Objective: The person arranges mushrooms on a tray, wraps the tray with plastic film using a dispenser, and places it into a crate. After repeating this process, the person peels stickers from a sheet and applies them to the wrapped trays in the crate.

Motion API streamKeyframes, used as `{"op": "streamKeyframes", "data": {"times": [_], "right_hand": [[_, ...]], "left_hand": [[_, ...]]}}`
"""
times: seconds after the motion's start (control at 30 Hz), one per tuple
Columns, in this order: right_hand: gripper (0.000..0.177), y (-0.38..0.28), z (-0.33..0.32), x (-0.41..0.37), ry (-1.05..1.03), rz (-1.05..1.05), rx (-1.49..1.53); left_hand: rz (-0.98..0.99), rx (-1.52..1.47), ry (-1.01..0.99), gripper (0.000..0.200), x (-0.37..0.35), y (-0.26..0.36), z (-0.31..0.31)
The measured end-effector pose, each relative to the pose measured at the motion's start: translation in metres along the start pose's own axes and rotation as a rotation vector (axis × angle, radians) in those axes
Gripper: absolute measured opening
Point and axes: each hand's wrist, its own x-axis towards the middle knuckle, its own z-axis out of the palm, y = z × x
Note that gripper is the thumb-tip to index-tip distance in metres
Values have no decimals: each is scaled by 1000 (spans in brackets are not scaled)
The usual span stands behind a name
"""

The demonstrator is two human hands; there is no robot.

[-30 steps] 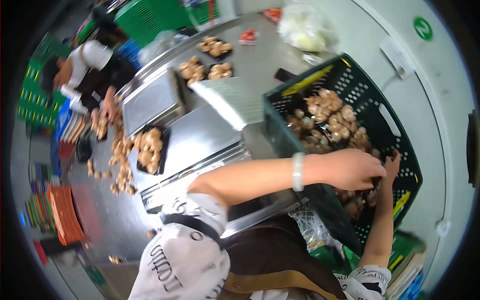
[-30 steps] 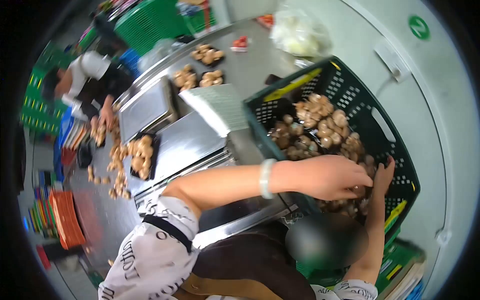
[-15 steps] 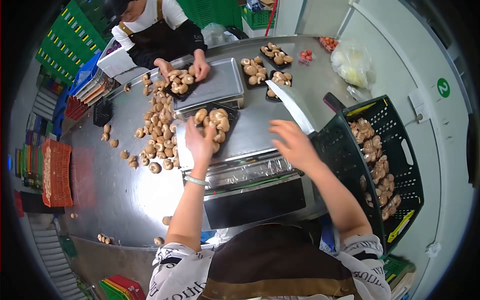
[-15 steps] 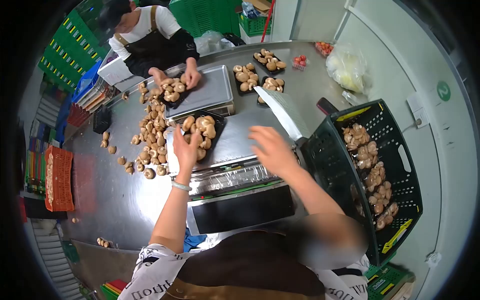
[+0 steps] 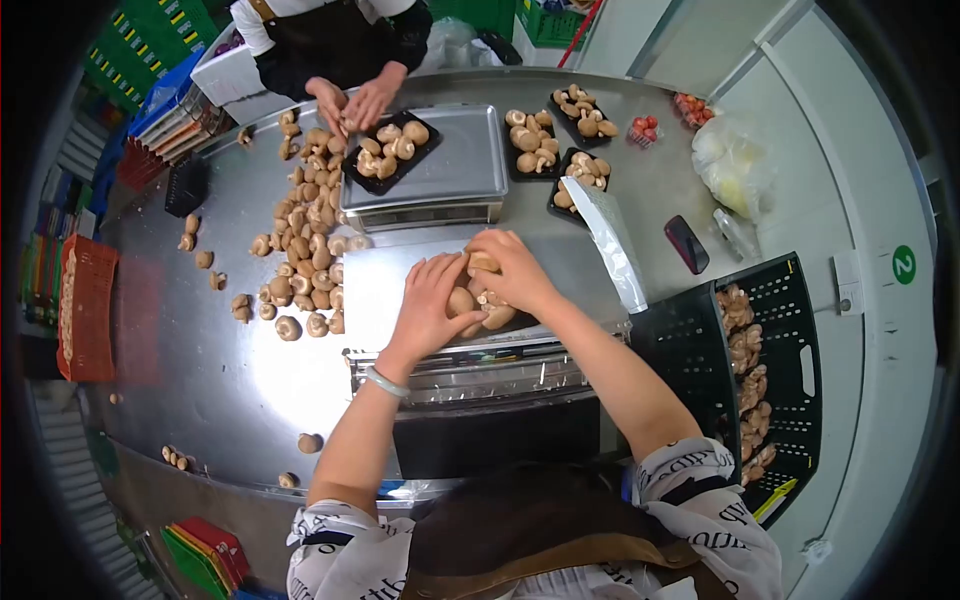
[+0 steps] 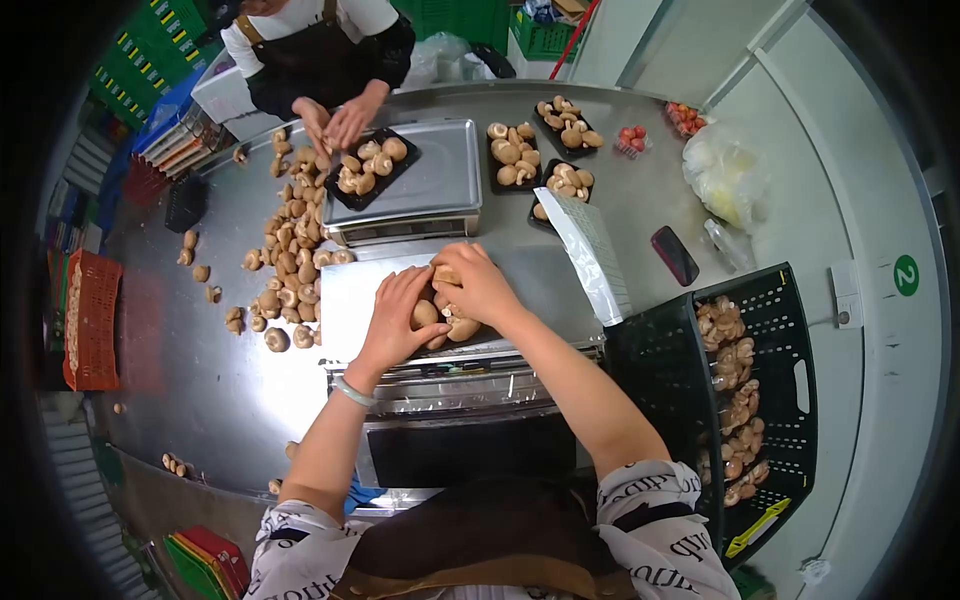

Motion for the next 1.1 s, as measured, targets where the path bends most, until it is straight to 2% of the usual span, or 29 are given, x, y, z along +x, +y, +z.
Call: {"op": "streamKeyframes", "data": {"times": [0.1, 0.2, 0.3, 0.4, 0.5, 0.6, 0.7, 0.8, 0.9, 1.0, 1.1], "right_hand": [[29, -1, 4, -17, 287, 51, -12], [29, -4, 0, -25, 221, 73, -175], [27, -6, 1, -27, 250, 97, -197], [27, 3, 3, -21, 91, -112, -65], [26, 9, 7, -18, 73, -116, 116], [25, 4, 3, -25, 160, -115, -34], [23, -8, 7, -34, 350, 10, -240], [21, -16, 9, -35, 337, 56, -427], [21, -25, 7, -39, 432, 77, -436], [22, -19, 10, -35, 524, -34, -267], [24, -10, 8, -28, 602, 104, -1]], "left_hand": [[47, -16, -26, 67, 0, 1, 7], [68, 10, -63, 61, 0, 6, 10], [71, 37, -68, 67, 1, 9, 11], [-18, -85, -62, 75, 3, 15, 8], [-42, -70, -15, 83, -1, 11, 13], [-34, -102, -11, 74, -3, 10, 14], [39, -2, 13, 62, -3, 7, 19], [37, 4, 24, 51, -6, 5, 21], [20, 19, 24, 50, -7, 6, 21], [15, 19, 44, 51, -8, 4, 26], [13, 13, 48, 52, -10, 3, 26]]}}
